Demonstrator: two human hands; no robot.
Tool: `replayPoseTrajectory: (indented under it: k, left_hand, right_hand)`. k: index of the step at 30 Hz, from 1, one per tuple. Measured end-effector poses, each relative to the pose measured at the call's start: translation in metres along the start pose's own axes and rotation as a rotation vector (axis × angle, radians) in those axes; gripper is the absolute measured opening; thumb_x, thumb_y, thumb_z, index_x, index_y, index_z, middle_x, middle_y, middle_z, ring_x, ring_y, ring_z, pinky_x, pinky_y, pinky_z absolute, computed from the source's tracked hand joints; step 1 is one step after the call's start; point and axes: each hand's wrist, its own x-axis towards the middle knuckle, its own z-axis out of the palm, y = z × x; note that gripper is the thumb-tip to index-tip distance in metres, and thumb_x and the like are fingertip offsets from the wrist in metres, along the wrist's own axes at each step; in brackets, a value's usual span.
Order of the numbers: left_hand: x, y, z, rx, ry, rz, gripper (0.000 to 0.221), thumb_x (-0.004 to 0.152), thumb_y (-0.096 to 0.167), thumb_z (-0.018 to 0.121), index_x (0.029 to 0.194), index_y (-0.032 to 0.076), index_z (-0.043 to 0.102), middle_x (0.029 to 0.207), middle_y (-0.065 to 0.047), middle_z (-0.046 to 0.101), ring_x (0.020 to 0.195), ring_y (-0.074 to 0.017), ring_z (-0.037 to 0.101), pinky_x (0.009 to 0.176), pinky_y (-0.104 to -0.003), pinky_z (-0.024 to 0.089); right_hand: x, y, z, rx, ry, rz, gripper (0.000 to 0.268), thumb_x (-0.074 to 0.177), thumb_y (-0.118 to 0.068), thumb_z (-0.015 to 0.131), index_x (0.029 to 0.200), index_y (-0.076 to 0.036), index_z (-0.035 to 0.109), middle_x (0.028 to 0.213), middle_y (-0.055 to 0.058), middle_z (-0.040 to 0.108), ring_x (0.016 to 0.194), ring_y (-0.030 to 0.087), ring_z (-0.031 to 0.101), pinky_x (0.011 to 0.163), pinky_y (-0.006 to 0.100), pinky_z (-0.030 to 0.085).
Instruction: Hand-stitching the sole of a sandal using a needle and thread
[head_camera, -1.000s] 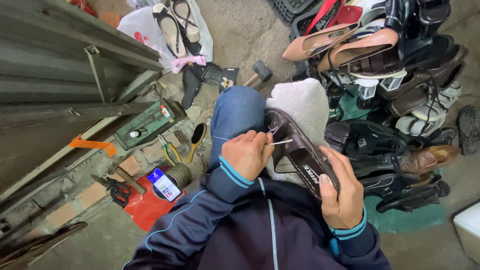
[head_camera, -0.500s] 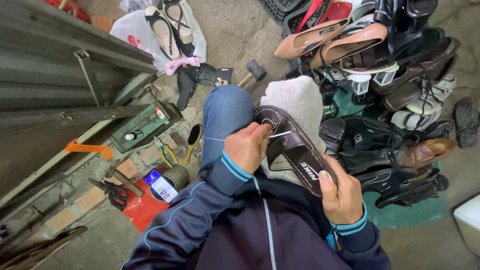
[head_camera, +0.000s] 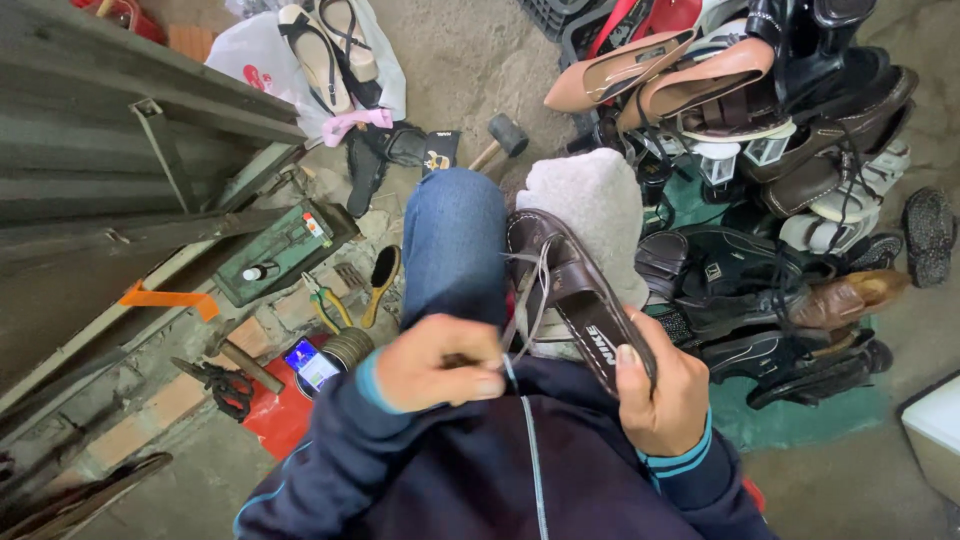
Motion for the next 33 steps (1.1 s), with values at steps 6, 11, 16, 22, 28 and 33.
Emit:
replayPoseTrajectory:
  k: [6,11,16,22,28,33]
  left_hand:
    - [-0.11,0.005,-0.038,0.165,0.92,0.08,0.016,0.094,0.019,0.063,0.081,0.012,0.069,0.068,0.0,0.067,0.045,-0.0043,0.049,0.042,-0.018,0.036]
    - [-0.163,-0.003,-0.052,0.194,1.53,0.101,0.031,0.109,0.01,0.057,0.079,0.01,0.047,0.063,-0.01,0.049,0.045,-0.0135,0.038,0.043,-0.025,0.032]
    - [-0.182,-0.055,-0.071,0.523,1.637,-0.067,0.043,0.107,0.001,0.062,0.07,0.013,0.046,0.062,0.0,0.045,0.059,-0.0072,0.037,0.057,-0.027,0.031]
    - [-0.111,-0.055,-0.061,1.146,1.34,-0.234,0.029,0.104,0.022,0.071,0.129,0.007,0.067,0.101,-0.011,0.071,0.086,-0.0286,0.068,0.076,-0.041,0.052]
    - [0.008,-0.03,-0.016,0.798,0.953,0.133,0.044,0.094,0.012,0.07,0.137,0.008,0.062,0.128,-0.015,0.069,0.114,-0.0363,0.067,0.094,-0.048,0.054]
    - [0.046,-0.058,0.006,0.896,0.908,0.039,0.026,0.094,0.022,0.07,0.119,0.014,0.071,0.098,-0.009,0.077,0.086,-0.0362,0.074,0.069,-0.051,0.058]
  right_hand:
    - [0.004,-0.019,0.005,-0.074,-0.049,-0.109,0.045,0.096,-0.03,0.048,0.128,-0.002,0.062,0.104,0.015,0.075,0.081,0.034,0.073,0.071,0.04,0.053]
    - [0.005,-0.016,0.005,-0.034,-0.25,-0.247,0.109,0.078,-0.084,0.042,0.143,0.003,0.052,0.139,0.021,0.065,0.126,0.034,0.066,0.103,0.043,0.051]
    - [0.034,0.115,-0.048,0.235,0.39,-0.081,0.039,0.115,-0.022,0.043,0.087,-0.001,0.061,0.065,0.005,0.05,0.054,0.016,0.049,0.052,0.03,0.04]
    - [0.025,0.156,-0.046,-0.275,0.179,0.113,0.015,0.111,-0.02,0.069,0.12,-0.009,0.074,0.123,0.015,0.066,0.097,0.026,0.063,0.078,0.038,0.051]
    - [0.056,0.043,0.017,-0.295,0.236,-0.353,0.02,0.097,-0.011,0.081,0.115,-0.004,0.075,0.136,0.021,0.066,0.119,0.04,0.062,0.103,0.049,0.049]
    - [0.088,0.005,0.055,-0.191,0.179,-0.548,0.049,0.092,-0.016,0.081,0.136,-0.001,0.065,0.151,0.024,0.05,0.139,0.047,0.047,0.115,0.057,0.041]
